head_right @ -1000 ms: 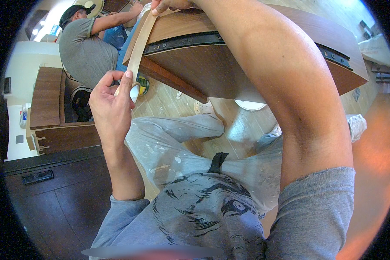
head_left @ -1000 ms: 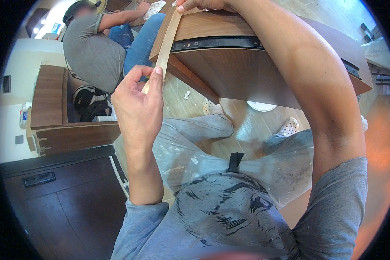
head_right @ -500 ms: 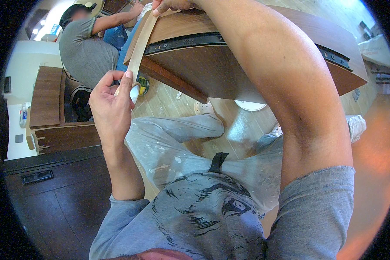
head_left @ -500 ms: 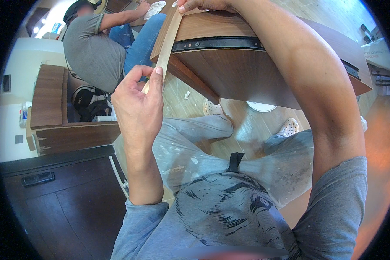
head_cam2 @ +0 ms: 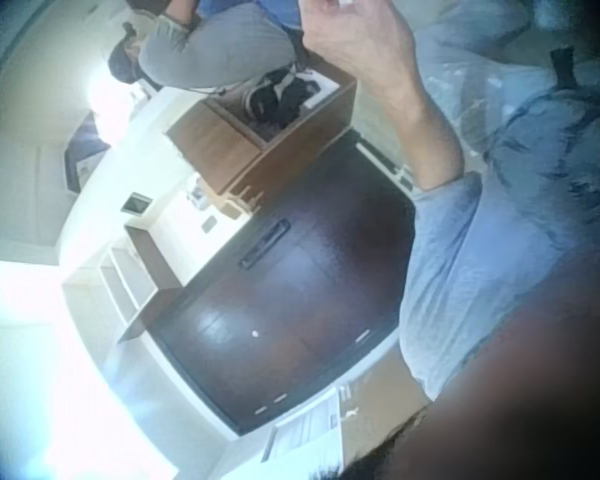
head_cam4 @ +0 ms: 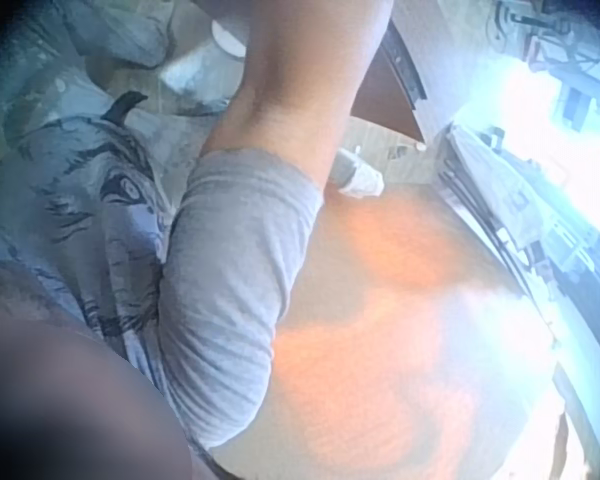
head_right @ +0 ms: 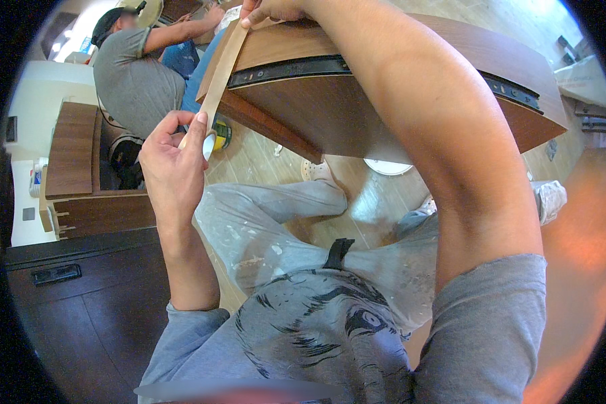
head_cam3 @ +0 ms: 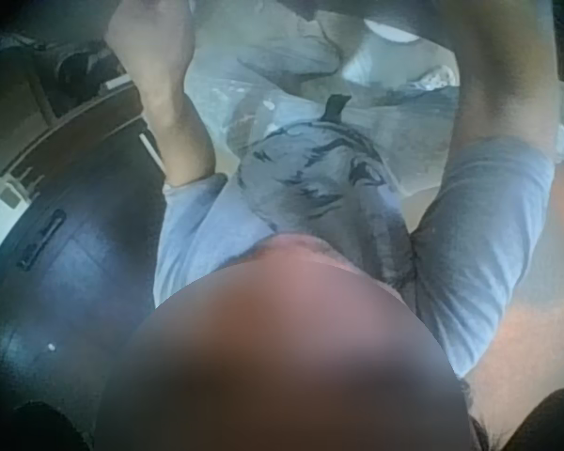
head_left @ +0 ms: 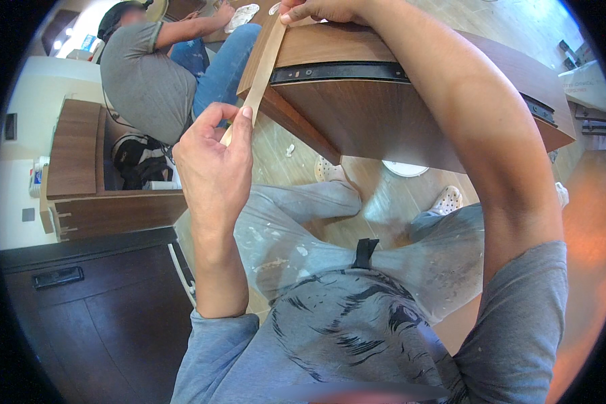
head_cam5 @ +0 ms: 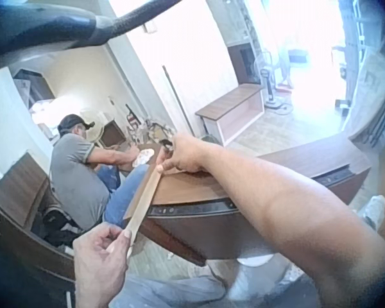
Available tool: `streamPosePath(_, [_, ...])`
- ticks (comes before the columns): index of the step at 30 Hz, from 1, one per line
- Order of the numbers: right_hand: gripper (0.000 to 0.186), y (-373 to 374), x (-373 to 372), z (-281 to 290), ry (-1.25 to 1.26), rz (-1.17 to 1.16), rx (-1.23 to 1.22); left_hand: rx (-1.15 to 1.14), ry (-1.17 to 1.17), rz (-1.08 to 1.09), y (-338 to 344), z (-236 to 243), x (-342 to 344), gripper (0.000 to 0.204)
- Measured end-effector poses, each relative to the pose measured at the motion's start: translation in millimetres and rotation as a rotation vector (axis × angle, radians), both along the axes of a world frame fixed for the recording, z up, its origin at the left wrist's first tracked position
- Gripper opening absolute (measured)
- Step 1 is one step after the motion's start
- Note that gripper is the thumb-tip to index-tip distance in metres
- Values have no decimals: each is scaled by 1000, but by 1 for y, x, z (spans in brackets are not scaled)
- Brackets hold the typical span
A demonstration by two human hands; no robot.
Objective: The person applies adhesive edge banding to the edges of a wooden drawer front. They measure and cut strips of edge banding, peel the backing, and press the strips onto the drawer edges, smoothing them down. The drawer is rotated to access different sides as the banding is applied.
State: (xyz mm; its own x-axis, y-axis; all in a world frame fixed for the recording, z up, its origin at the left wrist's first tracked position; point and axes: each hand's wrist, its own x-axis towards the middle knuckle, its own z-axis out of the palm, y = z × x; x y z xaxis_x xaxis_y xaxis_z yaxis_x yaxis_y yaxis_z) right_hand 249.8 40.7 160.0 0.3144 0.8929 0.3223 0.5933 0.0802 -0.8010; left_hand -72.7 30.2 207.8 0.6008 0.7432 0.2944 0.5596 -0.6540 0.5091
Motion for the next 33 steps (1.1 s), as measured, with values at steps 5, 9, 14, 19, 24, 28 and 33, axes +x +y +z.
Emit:
streamPosePath(5, [17,3,0,-2,-80,-62,-12,52,37,-30,5,1,0,25])
streamPosePath(9, [21,-4,-2,3,-66,-26,-77,-27,-20,-17,2,-1,2,26])
streamPosePath(14, [21,-4,-3,3,-46,-26,-86,-3,33,8,-1,3,2,25])
streamPosePath(19, [23,1,-5,-1,-36,57,57,52,41,-11,2,3,1,26])
streamPosePath(24, [25,-4,-19,10,-227,-52,44,63,25,-30,12,3,-2,26])
streamPosePath(28, [35,-6,-30,21,-292,44,131,74,30,-30,19,5,-6,24])
streamPosePath(33, [44,-12,-32,29,-290,182,180,115,80,-33,19,10,-7,22])
